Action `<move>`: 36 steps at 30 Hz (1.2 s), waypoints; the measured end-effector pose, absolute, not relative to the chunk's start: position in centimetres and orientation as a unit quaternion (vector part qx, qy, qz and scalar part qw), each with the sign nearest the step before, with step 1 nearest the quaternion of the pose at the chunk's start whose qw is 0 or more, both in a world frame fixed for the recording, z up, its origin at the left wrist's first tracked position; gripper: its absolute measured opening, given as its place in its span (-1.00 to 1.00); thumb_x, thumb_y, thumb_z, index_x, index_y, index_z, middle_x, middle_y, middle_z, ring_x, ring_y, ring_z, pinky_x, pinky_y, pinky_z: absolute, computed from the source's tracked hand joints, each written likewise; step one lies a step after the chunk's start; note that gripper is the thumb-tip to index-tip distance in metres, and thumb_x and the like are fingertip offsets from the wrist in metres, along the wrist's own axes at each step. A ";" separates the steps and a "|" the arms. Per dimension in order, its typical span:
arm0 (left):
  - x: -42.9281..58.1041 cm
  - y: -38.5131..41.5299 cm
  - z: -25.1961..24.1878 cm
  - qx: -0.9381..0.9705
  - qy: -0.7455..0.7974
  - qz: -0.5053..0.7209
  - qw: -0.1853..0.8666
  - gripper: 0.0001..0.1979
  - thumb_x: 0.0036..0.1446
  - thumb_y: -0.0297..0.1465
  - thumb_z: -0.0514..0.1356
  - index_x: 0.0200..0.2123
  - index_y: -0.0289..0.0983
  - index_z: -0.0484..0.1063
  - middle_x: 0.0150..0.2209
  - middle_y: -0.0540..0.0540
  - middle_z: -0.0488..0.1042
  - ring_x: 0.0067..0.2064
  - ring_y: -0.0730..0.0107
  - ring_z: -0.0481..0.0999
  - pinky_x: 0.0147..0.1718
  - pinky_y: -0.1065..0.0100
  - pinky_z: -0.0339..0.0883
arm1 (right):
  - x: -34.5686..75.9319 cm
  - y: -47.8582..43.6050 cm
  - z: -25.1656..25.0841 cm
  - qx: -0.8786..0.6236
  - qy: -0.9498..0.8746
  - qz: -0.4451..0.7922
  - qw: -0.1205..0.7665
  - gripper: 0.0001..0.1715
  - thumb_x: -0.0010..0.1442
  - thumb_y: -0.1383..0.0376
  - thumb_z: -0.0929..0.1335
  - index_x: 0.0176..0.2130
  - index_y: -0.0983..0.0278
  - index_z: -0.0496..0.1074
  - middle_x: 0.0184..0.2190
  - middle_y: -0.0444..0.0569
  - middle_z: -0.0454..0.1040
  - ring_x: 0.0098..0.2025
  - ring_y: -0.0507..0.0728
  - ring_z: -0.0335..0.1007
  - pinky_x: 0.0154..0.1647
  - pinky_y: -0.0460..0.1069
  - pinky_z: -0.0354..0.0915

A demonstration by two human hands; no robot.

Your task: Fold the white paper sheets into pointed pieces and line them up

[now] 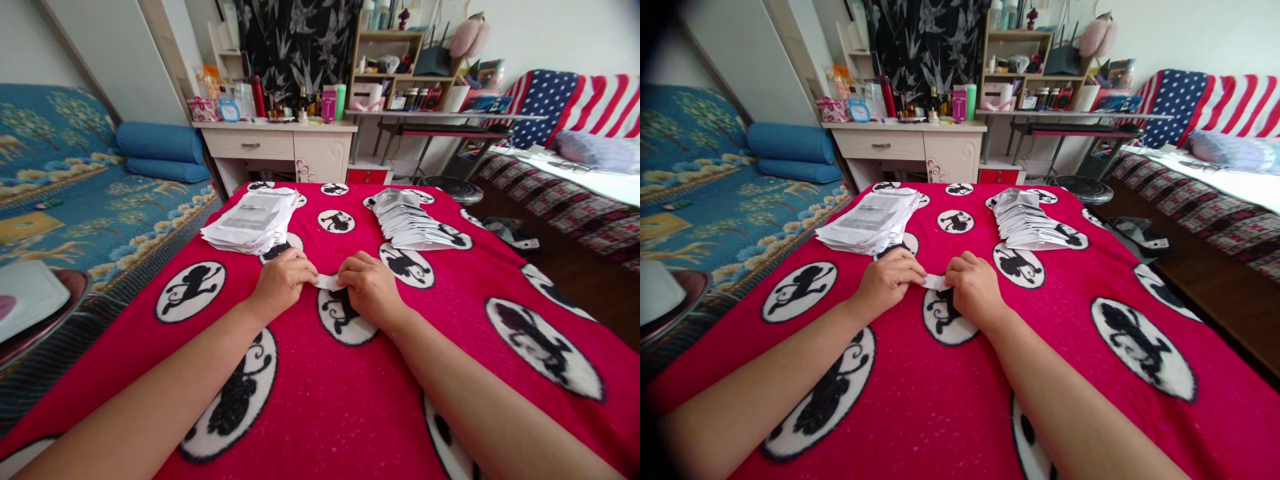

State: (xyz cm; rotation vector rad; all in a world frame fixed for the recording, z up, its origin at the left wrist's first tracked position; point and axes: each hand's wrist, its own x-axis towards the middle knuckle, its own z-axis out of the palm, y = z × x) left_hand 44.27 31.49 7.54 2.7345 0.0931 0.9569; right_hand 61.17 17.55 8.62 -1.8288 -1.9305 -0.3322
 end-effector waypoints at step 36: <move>45.2 30.3 7.7 0.940 0.241 0.156 0.184 -0.80 0.11 -0.29 0.19 -0.17 -0.12 0.47 -0.56 0.08 0.35 -0.51 0.44 0.32 -0.51 0.40 -0.02 | 58.0 17.7 9.6 -0.752 -0.632 -0.123 0.140 -0.84 0.24 0.31 0.24 -0.28 0.26 0.41 -0.27 -0.03 0.43 -0.24 0.09 0.34 -0.40 -0.04 0.04</move>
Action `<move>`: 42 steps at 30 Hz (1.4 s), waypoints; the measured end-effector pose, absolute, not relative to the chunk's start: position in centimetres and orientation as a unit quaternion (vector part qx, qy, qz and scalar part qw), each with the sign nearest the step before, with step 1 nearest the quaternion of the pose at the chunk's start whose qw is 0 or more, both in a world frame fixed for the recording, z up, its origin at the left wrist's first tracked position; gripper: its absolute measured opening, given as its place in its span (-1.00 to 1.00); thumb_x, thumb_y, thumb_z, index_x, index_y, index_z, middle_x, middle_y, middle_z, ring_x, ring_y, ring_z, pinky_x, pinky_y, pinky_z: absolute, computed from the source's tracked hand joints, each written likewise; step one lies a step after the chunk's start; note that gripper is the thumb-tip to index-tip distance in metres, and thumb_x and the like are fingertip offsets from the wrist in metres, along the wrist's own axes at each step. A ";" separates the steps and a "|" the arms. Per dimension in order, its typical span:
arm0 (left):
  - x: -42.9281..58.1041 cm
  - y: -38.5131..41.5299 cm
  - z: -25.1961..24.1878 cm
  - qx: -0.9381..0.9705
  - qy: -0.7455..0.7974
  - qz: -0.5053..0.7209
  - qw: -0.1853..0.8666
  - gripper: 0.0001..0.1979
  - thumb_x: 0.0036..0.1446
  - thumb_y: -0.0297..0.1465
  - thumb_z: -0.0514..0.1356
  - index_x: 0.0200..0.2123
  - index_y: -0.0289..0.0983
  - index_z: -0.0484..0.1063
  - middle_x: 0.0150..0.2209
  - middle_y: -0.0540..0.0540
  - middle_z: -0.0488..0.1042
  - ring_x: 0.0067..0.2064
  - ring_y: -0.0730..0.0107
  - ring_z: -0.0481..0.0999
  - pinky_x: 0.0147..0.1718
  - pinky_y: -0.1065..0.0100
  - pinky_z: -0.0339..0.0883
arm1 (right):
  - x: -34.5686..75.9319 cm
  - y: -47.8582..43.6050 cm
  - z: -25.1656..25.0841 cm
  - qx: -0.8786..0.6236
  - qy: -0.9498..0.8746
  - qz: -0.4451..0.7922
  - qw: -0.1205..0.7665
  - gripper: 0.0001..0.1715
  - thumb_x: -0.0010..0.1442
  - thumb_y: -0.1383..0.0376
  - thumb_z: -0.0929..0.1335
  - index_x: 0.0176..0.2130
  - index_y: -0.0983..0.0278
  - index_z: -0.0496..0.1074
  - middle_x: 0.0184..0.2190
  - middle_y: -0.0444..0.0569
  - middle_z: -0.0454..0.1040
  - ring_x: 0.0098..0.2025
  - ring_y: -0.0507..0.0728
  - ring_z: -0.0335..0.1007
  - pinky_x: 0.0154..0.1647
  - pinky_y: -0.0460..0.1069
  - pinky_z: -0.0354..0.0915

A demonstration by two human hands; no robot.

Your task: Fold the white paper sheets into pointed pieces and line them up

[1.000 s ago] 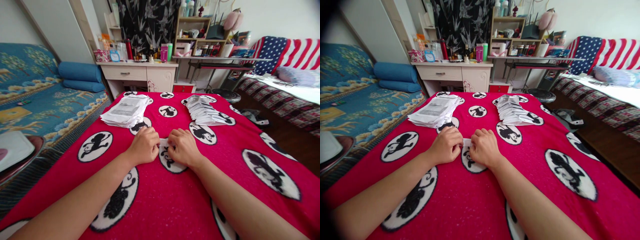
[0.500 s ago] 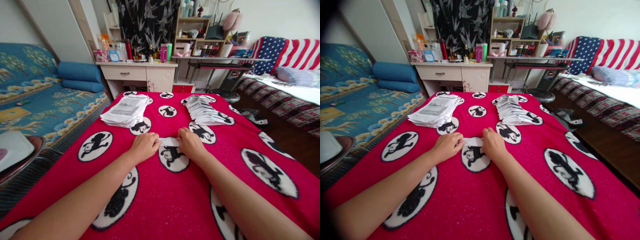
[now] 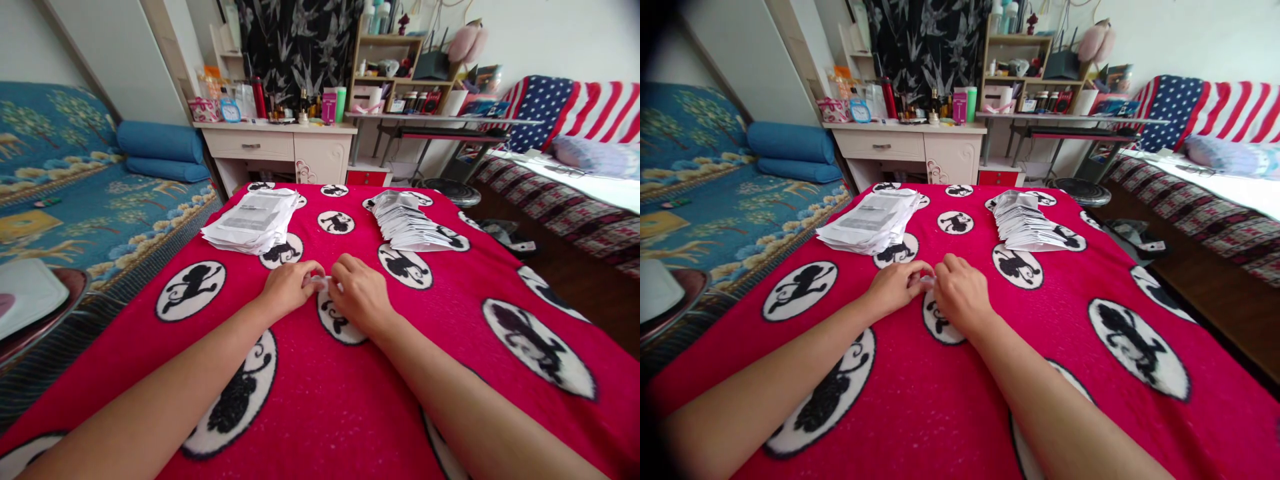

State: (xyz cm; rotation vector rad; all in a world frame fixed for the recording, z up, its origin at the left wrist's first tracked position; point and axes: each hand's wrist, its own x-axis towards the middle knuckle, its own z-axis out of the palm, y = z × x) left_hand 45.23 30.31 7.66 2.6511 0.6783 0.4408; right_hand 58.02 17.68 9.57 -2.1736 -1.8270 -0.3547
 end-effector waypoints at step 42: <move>45.1 31.3 7.1 0.889 0.241 0.307 0.238 -0.87 0.03 -0.46 0.17 -0.49 -0.32 0.51 -0.55 -0.01 0.50 -0.55 0.52 0.35 -0.51 0.45 0.16 | 58.3 17.3 9.8 -0.681 -0.712 -0.138 0.106 -0.49 0.19 0.05 0.37 0.03 0.29 0.39 -0.21 0.03 0.51 -0.15 0.20 0.25 -0.23 0.06 0.01</move>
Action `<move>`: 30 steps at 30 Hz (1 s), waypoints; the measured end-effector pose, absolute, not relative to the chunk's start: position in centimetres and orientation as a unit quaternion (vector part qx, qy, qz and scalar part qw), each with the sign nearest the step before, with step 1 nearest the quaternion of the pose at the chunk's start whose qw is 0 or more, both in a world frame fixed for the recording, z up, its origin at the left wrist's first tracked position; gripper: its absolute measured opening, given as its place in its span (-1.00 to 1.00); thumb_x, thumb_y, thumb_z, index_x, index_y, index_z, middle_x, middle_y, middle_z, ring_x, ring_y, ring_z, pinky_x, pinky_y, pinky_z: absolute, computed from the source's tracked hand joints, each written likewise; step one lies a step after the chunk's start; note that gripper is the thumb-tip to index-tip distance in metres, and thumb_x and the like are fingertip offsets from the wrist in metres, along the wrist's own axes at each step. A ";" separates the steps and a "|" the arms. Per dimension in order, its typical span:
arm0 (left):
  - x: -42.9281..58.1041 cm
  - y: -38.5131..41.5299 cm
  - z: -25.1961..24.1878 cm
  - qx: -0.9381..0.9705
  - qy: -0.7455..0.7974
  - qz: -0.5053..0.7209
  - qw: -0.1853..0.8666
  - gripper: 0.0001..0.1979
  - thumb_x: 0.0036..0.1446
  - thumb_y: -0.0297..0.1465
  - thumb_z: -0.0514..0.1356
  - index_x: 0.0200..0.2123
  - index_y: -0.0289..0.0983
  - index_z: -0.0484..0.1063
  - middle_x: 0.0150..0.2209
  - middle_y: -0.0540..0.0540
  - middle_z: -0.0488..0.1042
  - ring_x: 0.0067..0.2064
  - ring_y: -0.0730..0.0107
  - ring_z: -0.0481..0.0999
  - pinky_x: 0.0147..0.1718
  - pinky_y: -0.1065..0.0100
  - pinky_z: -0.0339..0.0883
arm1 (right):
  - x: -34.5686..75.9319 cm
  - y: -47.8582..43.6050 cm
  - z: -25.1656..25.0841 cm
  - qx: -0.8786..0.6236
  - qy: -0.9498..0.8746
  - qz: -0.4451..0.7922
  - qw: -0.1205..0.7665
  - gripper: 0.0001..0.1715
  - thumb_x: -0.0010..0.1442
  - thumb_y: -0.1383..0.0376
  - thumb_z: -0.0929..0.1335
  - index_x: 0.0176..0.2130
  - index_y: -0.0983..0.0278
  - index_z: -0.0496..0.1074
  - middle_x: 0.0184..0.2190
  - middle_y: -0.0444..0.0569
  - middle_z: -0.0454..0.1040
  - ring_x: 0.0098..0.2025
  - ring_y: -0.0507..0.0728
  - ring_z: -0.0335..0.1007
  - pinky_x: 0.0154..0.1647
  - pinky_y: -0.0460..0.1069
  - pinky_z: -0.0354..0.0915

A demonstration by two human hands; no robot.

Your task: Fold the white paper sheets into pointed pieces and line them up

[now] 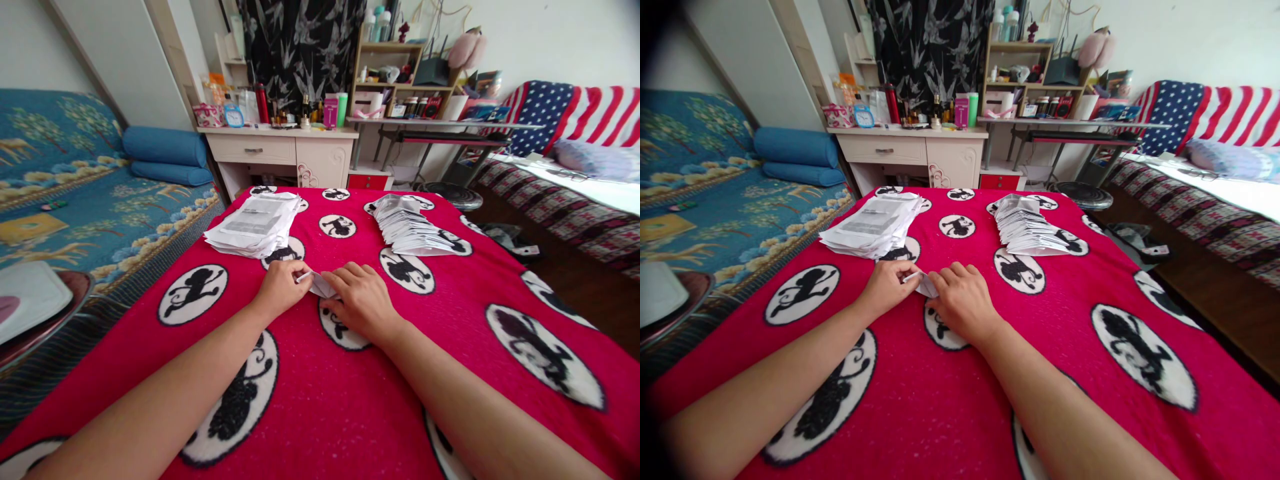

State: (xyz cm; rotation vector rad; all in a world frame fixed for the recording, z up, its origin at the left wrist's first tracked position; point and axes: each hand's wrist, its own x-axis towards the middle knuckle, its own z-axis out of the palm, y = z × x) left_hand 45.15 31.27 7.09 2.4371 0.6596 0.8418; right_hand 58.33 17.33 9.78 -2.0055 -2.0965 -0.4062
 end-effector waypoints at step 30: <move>45.0 31.8 6.9 0.900 0.158 0.266 0.307 -0.62 0.29 -0.22 0.04 -0.40 -0.28 0.56 -0.39 -0.08 0.53 -0.32 0.39 0.47 -0.25 0.37 0.27 | 76.8 8.1 8.2 -0.706 -0.642 -0.298 0.017 -0.73 0.31 0.24 0.25 -0.14 0.13 0.53 -0.22 0.00 0.53 -0.16 0.12 0.30 -0.27 0.00 0.03</move>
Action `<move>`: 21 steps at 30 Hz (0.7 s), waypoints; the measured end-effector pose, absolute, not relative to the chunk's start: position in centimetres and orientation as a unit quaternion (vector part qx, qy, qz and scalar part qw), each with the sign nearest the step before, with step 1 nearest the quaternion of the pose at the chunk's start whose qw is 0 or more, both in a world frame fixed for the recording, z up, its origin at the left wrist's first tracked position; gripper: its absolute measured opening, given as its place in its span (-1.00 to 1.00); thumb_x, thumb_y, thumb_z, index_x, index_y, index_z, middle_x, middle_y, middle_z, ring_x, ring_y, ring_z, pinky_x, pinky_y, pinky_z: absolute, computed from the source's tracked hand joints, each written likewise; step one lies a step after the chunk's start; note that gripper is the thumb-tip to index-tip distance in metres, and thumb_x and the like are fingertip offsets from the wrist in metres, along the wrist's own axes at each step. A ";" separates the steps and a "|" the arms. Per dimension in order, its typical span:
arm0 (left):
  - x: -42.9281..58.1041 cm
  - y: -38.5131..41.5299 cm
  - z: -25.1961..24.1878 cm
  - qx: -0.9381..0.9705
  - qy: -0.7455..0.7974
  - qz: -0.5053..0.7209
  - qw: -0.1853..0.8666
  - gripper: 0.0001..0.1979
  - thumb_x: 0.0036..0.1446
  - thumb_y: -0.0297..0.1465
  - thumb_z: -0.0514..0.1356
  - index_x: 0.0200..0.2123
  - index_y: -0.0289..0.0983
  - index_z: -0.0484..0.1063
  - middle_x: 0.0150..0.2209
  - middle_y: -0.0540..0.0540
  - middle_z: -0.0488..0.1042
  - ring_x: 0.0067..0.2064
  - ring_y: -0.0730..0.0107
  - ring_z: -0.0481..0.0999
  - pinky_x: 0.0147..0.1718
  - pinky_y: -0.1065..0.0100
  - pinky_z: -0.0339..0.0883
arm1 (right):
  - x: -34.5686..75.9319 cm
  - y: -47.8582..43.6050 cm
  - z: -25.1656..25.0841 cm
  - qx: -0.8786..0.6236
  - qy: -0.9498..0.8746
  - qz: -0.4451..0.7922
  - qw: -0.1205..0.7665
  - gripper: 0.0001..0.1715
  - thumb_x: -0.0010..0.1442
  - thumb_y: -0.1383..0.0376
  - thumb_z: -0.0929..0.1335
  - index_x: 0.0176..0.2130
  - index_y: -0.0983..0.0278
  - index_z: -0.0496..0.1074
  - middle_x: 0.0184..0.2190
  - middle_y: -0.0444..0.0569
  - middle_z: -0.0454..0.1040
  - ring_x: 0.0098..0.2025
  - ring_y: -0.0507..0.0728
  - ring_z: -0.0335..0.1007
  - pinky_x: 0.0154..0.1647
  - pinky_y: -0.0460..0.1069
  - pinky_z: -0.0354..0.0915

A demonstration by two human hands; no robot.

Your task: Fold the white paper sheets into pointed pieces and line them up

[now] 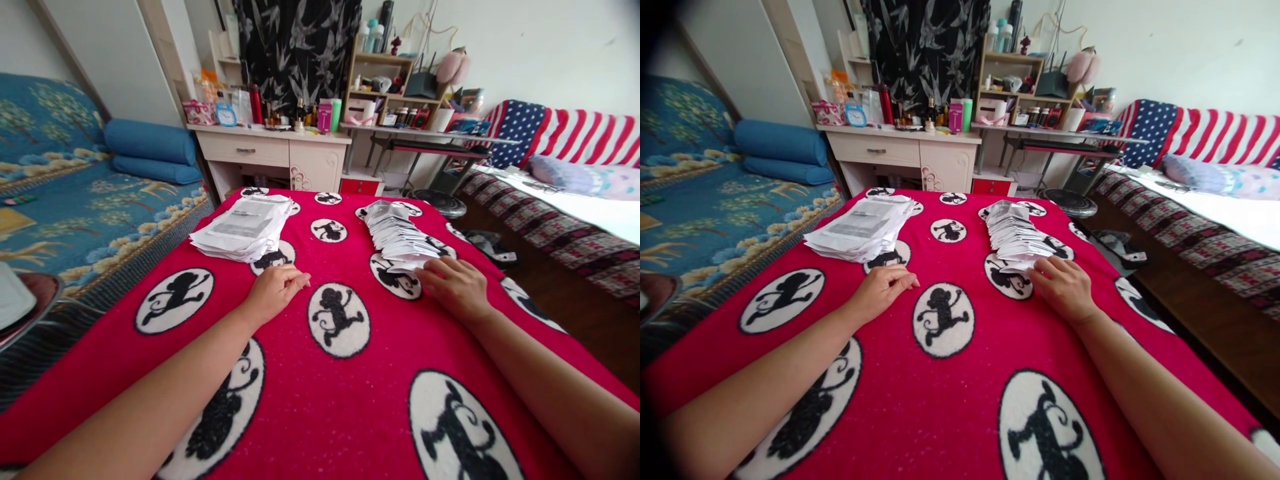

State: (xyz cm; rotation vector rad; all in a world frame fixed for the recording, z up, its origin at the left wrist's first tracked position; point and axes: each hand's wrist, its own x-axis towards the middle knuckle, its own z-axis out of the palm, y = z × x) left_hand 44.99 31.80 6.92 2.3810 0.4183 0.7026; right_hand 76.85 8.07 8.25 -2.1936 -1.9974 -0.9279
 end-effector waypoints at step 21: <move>45.2 31.7 6.8 0.909 0.164 0.269 0.274 -0.68 0.25 -0.26 0.09 -0.40 -0.26 0.57 -0.40 -0.07 0.54 -0.35 0.41 0.48 -0.30 0.39 0.29 | 76.1 11.8 7.9 -0.840 -0.486 -0.236 0.052 -0.68 0.30 0.27 0.25 -0.12 0.24 0.56 -0.17 0.11 0.53 -0.22 0.13 0.38 -0.50 0.00 -0.09</move>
